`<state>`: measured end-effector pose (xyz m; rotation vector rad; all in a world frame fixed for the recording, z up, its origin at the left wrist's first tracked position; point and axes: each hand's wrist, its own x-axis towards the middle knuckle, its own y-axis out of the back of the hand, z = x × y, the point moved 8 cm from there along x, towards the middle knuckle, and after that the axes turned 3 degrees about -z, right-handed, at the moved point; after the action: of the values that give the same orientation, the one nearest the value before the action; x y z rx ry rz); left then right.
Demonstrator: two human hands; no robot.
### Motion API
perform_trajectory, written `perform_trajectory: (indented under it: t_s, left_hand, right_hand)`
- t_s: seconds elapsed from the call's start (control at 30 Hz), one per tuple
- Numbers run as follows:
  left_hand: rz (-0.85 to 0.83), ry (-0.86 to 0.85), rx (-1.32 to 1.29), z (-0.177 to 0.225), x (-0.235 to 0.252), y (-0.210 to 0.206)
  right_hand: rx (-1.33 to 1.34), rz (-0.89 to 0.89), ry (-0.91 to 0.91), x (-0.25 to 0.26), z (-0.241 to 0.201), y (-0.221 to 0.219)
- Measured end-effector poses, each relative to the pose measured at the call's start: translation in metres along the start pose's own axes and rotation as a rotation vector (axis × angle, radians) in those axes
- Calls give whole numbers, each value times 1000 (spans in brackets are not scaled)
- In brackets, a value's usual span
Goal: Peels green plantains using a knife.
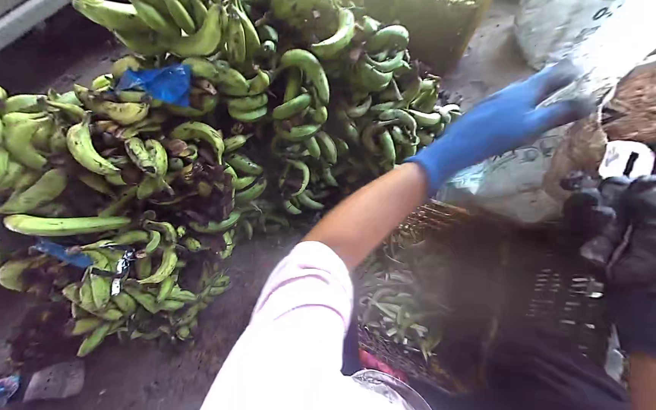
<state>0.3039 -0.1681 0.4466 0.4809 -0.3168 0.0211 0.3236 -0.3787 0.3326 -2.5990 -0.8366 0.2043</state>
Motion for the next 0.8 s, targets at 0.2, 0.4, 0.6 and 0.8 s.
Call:
perform_trajectory:
  t_s: [0.2, 0.4, 0.6, 0.8]
  left_hand:
    - [-312, 580, 921, -232, -170, 81]
    - [-472, 896, 992, -314, -216, 122]
    - [-523, 959, 1106, -309, -213, 142]
    - [-557, 741, 1241, -261, -229, 155]
  right_hand:
    - [13, 47, -190, -59, 6, -81]
    - [138, 82, -379, -94, 71, -94]
    - [-109, 404, -511, -88, 67, -79]
    - [107, 71, -351, -81, 83, -44]
